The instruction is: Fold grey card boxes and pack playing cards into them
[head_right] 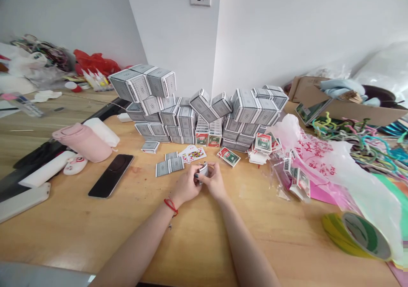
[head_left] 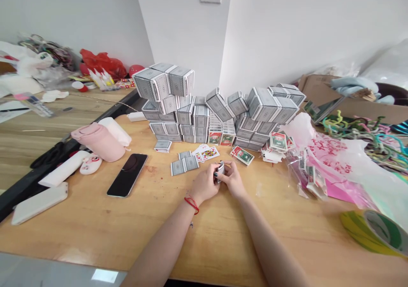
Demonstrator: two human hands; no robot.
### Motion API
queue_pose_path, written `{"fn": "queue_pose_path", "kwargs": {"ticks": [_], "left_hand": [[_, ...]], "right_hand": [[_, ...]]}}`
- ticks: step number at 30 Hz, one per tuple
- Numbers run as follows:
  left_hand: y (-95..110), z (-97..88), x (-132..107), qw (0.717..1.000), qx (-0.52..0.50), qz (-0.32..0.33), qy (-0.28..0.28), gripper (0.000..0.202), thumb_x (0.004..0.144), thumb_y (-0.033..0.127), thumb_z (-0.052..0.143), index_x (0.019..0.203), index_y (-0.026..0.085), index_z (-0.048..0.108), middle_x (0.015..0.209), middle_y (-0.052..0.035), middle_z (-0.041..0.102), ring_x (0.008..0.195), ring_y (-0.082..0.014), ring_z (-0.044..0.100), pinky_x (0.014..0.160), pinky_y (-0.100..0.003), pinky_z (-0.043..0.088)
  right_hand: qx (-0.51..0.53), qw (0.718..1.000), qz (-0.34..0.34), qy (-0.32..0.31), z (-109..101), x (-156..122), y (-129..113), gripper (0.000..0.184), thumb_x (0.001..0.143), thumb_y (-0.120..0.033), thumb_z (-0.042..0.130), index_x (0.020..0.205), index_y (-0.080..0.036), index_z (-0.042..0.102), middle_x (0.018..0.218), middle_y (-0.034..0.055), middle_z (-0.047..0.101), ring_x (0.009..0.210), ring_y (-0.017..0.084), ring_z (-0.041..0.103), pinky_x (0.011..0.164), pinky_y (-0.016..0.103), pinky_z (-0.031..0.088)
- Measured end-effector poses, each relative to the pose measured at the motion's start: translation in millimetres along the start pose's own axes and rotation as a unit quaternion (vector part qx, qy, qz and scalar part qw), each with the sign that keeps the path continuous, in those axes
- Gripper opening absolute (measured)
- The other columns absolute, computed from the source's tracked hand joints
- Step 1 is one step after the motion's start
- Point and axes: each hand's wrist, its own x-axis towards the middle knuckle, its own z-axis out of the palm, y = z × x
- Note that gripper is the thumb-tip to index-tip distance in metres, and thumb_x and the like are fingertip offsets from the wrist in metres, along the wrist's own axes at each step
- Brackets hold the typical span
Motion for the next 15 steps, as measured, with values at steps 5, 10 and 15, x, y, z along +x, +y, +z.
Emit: {"fn": "queue_pose_path", "kwargs": {"ticks": [5,10,15], "left_hand": [[5.4,-3.9,0.9,0.992,-0.126,0.028,0.001,0.051,0.07,0.01,0.05,0.119,0.018,0.039,0.106,-0.0102,0.056,0.088,-0.0201,0.056,0.077,-0.034,0.046],[2.2,-4.1,6.5,0.922,-0.38,-0.07,-0.009,0.051,0.075,0.018,0.045,0.124,0.021,0.032,0.09,-0.0045,0.055,0.075,-0.0154,0.058,0.068,-0.032,0.051],[-3.2,-5.8,14.5,0.84,-0.507,-0.191,-0.008,0.038,0.081,0.039,0.046,0.114,0.022,0.041,0.102,-0.006,0.055,0.079,-0.0173,0.06,0.065,-0.036,0.054]], "right_hand": [[-0.003,0.999,-0.036,0.038,-2.4,2.5,1.4,0.052,0.056,-0.029,0.075,0.093,-0.026,0.039,0.085,-0.0004,0.059,0.071,0.016,0.057,0.064,0.03,0.047],[-0.017,0.992,-0.1,0.081,-2.8,3.6,0.2,0.058,0.055,-0.025,0.077,0.096,-0.028,0.036,0.099,0.0016,0.056,0.085,0.018,0.057,0.074,0.032,0.046],[-0.07,0.987,-0.128,0.061,-4.0,2.5,3.3,0.06,0.054,-0.023,0.077,0.099,-0.027,0.037,0.105,0.0037,0.054,0.098,0.021,0.053,0.085,0.036,0.042]]}}
